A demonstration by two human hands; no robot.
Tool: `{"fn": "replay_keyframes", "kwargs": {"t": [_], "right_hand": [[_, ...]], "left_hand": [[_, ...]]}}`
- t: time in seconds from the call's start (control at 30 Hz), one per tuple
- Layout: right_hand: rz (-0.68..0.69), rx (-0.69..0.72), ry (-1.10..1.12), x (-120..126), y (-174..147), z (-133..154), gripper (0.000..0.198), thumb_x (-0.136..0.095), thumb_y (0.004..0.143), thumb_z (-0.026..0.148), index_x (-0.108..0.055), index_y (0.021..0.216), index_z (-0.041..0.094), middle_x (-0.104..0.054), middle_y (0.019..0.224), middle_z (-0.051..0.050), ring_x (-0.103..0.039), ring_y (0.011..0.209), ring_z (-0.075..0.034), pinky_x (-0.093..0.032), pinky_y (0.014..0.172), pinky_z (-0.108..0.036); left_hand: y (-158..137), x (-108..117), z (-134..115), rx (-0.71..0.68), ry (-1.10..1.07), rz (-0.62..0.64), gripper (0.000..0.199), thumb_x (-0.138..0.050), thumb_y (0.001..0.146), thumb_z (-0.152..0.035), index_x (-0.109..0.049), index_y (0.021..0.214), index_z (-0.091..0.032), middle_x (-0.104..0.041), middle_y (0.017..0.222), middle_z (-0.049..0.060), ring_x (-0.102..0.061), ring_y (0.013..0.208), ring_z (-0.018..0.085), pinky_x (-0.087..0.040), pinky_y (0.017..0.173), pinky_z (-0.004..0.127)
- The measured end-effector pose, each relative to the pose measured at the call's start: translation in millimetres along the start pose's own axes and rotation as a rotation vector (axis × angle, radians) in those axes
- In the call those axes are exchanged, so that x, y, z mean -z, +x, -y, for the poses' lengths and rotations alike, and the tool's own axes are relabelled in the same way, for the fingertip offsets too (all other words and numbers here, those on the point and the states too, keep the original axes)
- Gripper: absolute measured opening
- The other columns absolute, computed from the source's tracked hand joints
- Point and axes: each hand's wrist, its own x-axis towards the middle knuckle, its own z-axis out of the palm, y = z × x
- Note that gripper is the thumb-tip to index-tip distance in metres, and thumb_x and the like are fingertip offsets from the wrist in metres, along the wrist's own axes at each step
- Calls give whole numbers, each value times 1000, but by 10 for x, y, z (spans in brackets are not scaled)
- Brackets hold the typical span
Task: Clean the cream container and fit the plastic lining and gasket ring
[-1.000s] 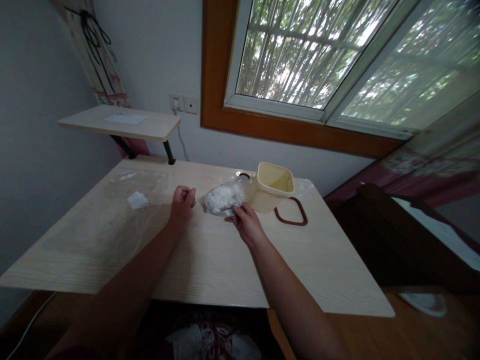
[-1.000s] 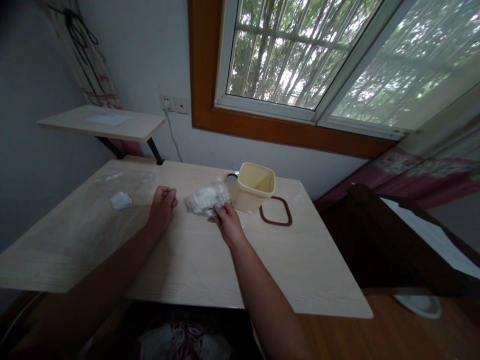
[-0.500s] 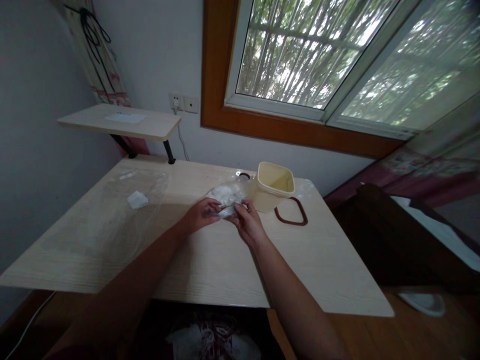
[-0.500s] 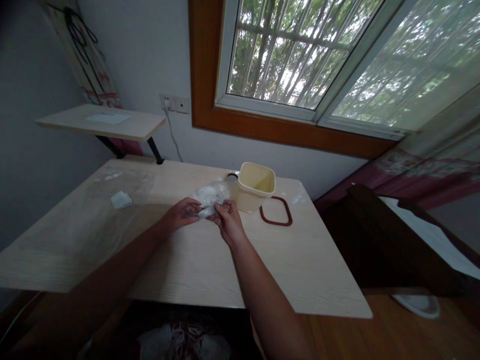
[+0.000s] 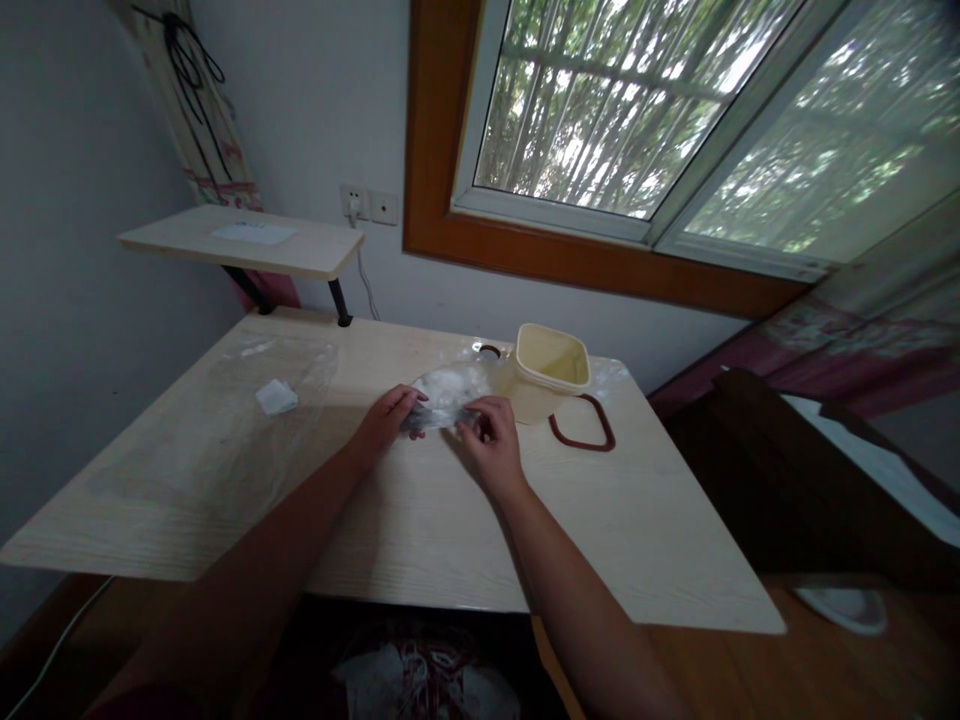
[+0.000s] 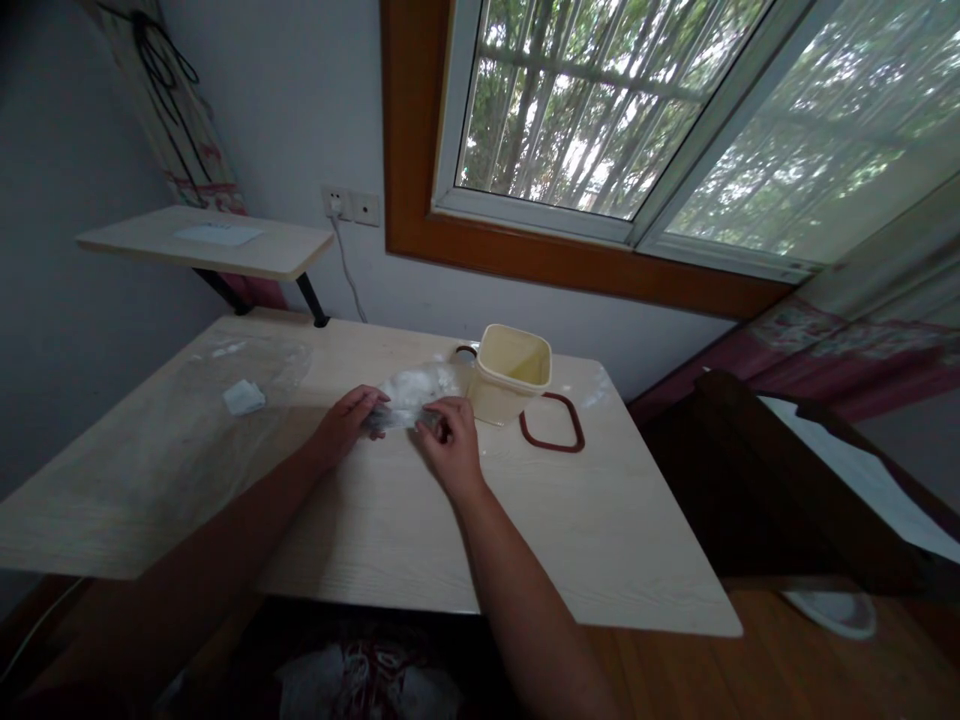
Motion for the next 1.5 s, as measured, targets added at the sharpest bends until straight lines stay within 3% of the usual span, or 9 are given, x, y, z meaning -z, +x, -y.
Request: {"fn": "replay_keyframes", "kwargs": {"t": [0.1,0.17,0.3,0.5,0.67,0.87,1.07,1.37,1.5], "right_hand": [[131,25,-5,-13,0,47,18,-73,85,31,-75,103,30,-62,111,-6,-59,88,-19,-50,75,-33],[143,12,0,-16,4,51,15,-72,86,31,-76,100,31,-65,104,-6,-60,91,-21,-50,77,-33],[71,-15,-15,8,18,19,8,-69,88,31,-74,93,29,-66,99,-5,-60,92,-21,-49,81,-34],[6,-37,-37,27,32,-3,2,-69,87,27,-71,88,27,-63,95,-3,-59,89,-20,-48,79,-33],[-75,-42,11,26,36,15,2,-67,88,27,-66,87,26,-61,93,-3,-58,90,-20,-49,81,-33],[-93,0,15,47,36,52,3,-66,88,26,-64,89,26,-57,103,-6,-57,98,-22,-50,80,-34],[-14,103,-71,61,-6,77,28,-70,82,23,-67,110,29,-56,109,-7,-56,94,-23,-51,81,-39],[176,147,-79,30,-26,80,10,-75,84,27,-76,92,32,-62,113,-7,-59,97,-23,-51,85,-41],[183,63,7,-2,-29,108,19,-79,78,27,-69,93,30,-63,123,-7,-60,102,-24,-52,86,-40]], "left_hand": [[-23,-16,-25,-15,-122,30,43,-58,92,-58,-61,103,-17,-67,76,3,-65,56,15,-49,50,26],[-30,-15,-57,-15,-201,42,48,-58,90,-62,-61,105,-17,-68,78,4,-65,59,16,-51,53,28],[-28,0,-114,-13,-286,13,53,-64,83,-66,-65,102,-17,-69,88,7,-63,68,15,-50,56,26],[-34,14,-98,-11,-215,-17,34,-82,73,-36,-69,99,-19,-70,93,4,-61,76,12,-45,63,22],[-17,11,-87,-20,-246,-31,31,-86,66,-30,-72,91,-17,-70,86,3,-62,76,14,-46,68,25],[-8,15,-118,-21,-231,-139,25,-85,67,-30,-71,85,-18,-64,72,-2,-53,62,9,-39,55,20],[1,3,-106,-30,-145,-190,23,-82,69,-32,-70,83,-18,-62,71,-1,-54,60,9,-40,53,21],[-22,12,-24,-65,-62,-53,28,-83,71,-39,-71,84,-18,-65,73,0,-58,66,13,-45,61,25],[-50,8,-52,-52,-84,12,29,-84,70,-42,-72,82,-18,-66,76,2,-60,70,15,-47,64,27]]}}
